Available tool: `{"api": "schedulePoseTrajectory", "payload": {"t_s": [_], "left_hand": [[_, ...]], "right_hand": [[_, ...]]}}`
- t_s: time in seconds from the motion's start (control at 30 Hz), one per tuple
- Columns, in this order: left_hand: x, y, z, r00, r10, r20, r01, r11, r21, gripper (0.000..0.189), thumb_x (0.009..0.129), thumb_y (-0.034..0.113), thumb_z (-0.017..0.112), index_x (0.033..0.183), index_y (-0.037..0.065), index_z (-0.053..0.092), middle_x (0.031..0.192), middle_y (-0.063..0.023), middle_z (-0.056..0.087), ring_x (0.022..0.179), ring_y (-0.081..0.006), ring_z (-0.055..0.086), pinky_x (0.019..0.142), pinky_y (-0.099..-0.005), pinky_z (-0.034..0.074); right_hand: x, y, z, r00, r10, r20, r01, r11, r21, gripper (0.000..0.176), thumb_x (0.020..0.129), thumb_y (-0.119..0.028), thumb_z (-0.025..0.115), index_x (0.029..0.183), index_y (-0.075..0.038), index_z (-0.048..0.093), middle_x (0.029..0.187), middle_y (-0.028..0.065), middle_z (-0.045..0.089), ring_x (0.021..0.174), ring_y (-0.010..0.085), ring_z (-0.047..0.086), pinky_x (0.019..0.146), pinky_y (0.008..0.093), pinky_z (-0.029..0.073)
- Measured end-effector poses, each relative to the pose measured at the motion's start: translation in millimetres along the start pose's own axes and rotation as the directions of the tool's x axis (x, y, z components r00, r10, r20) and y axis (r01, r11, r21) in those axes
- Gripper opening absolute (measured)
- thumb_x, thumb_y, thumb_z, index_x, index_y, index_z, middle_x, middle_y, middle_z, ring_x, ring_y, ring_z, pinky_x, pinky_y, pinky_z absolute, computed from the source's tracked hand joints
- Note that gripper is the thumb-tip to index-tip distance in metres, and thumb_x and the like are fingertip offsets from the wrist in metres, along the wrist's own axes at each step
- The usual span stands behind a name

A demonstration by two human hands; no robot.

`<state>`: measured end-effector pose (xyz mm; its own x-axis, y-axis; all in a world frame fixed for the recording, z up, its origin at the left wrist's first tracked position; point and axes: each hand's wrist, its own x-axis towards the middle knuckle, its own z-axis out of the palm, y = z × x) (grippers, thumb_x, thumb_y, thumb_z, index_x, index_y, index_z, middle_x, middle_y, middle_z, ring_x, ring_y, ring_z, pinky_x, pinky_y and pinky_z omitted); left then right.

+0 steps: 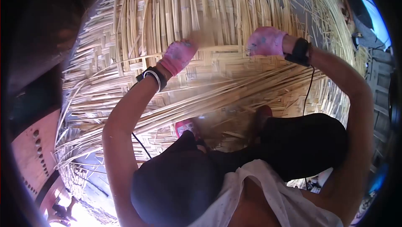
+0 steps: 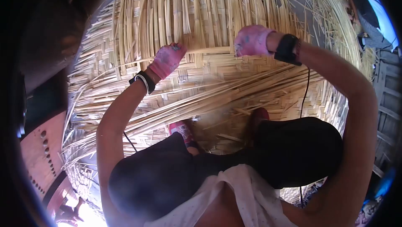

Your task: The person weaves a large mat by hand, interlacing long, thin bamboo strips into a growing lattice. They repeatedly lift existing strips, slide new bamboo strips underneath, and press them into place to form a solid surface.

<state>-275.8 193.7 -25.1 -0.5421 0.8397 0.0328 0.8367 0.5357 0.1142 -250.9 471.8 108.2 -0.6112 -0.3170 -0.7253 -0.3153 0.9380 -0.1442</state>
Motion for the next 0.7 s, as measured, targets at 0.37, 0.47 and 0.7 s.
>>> {"api": "schedulePoseTrajectory", "payload": {"t_s": [0.37, 0.47, 0.7], "left_hand": [[22.9, -20.1, -38.5, 0.898, -0.044, 0.437, 0.296, 0.795, -0.529, 0.035, 0.066, 0.034, 0.066, 0.09, 0.008, 0.064, 0.087, -0.0164, 0.063, 0.086, -0.0339, 0.061, 0.074, -0.0437, 0.047], [21.7, -22.2, -25.2, 0.932, -0.102, 0.348, 0.277, 0.82, -0.501, 0.028, 0.068, 0.03, 0.064, 0.086, 0.009, 0.063, 0.084, -0.0169, 0.062, 0.082, -0.0347, 0.06, 0.07, -0.0439, 0.047], [22.4, -27.2, 6.0, 0.842, -0.019, 0.539, 0.471, 0.513, -0.717, 0.017, 0.081, 0.019, 0.056, 0.086, 0.003, 0.058, 0.068, -0.0107, 0.059, 0.059, -0.0232, 0.058, 0.052, -0.035, 0.049]], "right_hand": [[68.0, 5.1, 14.3, 0.988, -0.005, -0.153, 0.001, 1.0, -0.023, 0.025, 0.079, -0.026, 0.059, 0.097, -0.011, 0.066, 0.094, 0.0117, 0.065, 0.085, 0.0288, 0.062, 0.077, 0.0371, 0.05], [64.6, 34.2, 23.7, 0.963, 0.189, -0.192, -0.137, 0.957, 0.257, 0.026, 0.078, -0.025, 0.06, 0.098, -0.009, 0.065, 0.095, 0.0121, 0.064, 0.086, 0.0304, 0.061, 0.078, 0.0368, 0.049], [58.6, 32.9, 59.8, 0.95, 0.058, -0.305, 0.003, 0.98, 0.197, 0.03, 0.077, -0.025, 0.06, 0.101, -0.008, 0.064, 0.094, 0.0128, 0.064, 0.084, 0.0309, 0.06, 0.077, 0.0373, 0.049]]}}
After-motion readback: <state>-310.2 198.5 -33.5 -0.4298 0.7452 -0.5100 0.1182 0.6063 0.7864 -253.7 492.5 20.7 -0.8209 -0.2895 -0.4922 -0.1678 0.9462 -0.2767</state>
